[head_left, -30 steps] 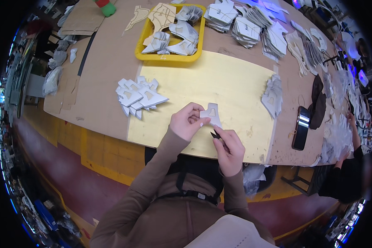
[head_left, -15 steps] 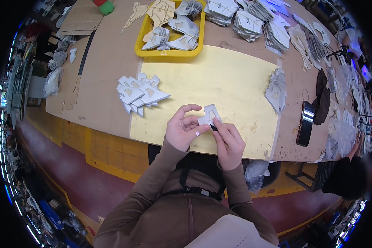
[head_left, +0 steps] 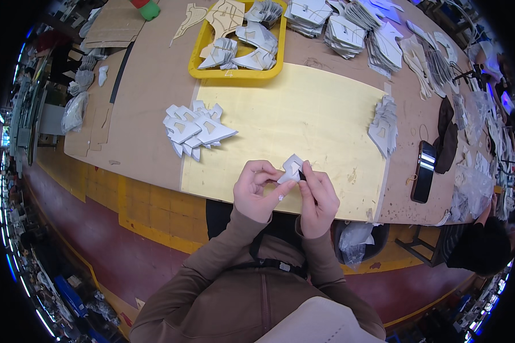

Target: The person uses a small blade to trim the edges of white fabric pieces at a workbench. They repeatedly pick up pieces, trim them, and place them into a yellow tray. Other workers are visible in the background performing similar tasks.

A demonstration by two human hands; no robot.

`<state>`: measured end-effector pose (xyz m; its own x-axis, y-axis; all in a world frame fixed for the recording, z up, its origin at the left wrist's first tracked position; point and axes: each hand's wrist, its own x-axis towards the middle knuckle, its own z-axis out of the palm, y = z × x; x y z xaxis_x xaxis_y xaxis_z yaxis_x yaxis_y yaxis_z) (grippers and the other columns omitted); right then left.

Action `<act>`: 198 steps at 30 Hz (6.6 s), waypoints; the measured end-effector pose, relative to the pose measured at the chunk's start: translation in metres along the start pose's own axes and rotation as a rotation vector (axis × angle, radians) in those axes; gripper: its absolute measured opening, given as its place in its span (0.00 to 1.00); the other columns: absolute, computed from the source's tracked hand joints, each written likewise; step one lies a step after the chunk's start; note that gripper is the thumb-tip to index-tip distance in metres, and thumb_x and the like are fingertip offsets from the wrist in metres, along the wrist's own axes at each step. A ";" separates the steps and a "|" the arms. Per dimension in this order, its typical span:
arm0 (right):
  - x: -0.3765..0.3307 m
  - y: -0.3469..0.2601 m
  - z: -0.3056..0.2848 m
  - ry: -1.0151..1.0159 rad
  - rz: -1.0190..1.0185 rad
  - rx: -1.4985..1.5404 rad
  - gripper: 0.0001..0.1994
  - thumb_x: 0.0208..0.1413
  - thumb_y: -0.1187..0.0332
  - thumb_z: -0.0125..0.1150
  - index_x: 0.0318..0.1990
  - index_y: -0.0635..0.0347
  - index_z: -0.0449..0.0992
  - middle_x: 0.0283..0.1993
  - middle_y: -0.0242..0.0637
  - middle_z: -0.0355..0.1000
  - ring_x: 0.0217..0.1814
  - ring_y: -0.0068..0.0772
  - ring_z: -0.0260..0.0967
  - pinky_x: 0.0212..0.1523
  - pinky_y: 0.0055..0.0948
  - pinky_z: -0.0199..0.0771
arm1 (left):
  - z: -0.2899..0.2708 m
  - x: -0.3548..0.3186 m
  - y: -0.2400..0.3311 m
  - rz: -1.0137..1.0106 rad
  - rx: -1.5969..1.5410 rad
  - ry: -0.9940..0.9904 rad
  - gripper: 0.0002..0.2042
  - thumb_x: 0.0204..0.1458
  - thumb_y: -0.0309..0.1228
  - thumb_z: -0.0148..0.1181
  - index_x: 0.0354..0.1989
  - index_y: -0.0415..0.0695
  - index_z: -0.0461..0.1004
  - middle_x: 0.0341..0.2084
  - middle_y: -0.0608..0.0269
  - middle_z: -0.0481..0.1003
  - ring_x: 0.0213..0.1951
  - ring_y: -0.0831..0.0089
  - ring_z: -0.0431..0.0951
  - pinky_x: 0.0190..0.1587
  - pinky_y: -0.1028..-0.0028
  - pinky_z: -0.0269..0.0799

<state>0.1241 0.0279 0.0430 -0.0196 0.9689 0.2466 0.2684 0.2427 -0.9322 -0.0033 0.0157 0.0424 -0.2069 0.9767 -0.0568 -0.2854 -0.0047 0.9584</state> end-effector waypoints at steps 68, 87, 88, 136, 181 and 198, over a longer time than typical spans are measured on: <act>0.018 0.013 -0.033 -0.126 -0.123 -0.268 0.14 0.50 0.78 0.61 0.47 0.63 0.77 0.48 0.43 0.71 0.48 0.44 0.70 0.50 0.35 0.70 | -0.112 0.031 0.016 0.473 0.842 0.658 0.21 0.47 0.25 0.66 0.52 0.38 0.71 0.44 0.58 0.74 0.49 0.67 0.71 0.55 0.67 0.62; 0.012 -0.007 -0.010 -0.519 -0.300 0.149 0.10 0.41 0.71 0.72 0.34 0.49 0.85 0.47 0.34 0.71 0.52 0.38 0.66 0.53 0.36 0.68 | -0.047 0.018 0.013 -0.042 0.346 -0.505 0.41 0.38 0.35 0.74 0.63 0.41 0.59 0.58 0.57 0.66 0.61 0.67 0.64 0.64 0.65 0.55; 0.012 -0.006 -0.012 -0.503 -0.342 0.136 0.11 0.41 0.72 0.72 0.35 0.48 0.85 0.48 0.33 0.70 0.53 0.39 0.65 0.53 0.37 0.67 | -0.045 0.016 0.015 -0.001 0.382 -0.501 0.39 0.40 0.32 0.72 0.63 0.41 0.60 0.58 0.58 0.66 0.61 0.67 0.64 0.64 0.66 0.55; 0.069 0.146 -0.224 0.337 -0.296 -0.360 0.17 0.56 0.72 0.58 0.51 0.71 0.69 0.60 0.47 0.62 0.62 0.44 0.59 0.59 0.38 0.64 | -0.146 0.091 -0.036 0.183 0.383 0.645 0.35 0.36 0.30 0.77 0.55 0.35 0.67 0.45 0.54 0.76 0.48 0.69 0.76 0.52 0.72 0.72; 0.038 0.051 -0.024 -0.171 -0.504 -0.355 0.29 0.52 0.69 0.60 0.60 0.71 0.58 0.65 0.51 0.56 0.68 0.51 0.51 0.65 0.43 0.54 | -0.108 0.074 -0.023 0.384 0.362 0.205 0.23 0.43 0.22 0.70 0.49 0.46 0.69 0.42 0.64 0.76 0.45 0.73 0.76 0.50 0.74 0.72; 0.035 0.048 -0.017 -0.209 -0.517 -0.359 0.34 0.51 0.68 0.61 0.64 0.71 0.54 0.67 0.53 0.54 0.70 0.54 0.48 0.67 0.45 0.50 | -0.112 0.070 -0.014 0.239 0.372 0.141 0.24 0.47 0.26 0.69 0.52 0.47 0.66 0.42 0.66 0.77 0.44 0.76 0.76 0.50 0.75 0.72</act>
<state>0.1522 0.0727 0.0114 -0.4088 0.7293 0.5486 0.4781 0.6832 -0.5520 -0.1187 0.0604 -0.0064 -0.3583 0.9188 0.1654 0.1352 -0.1242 0.9830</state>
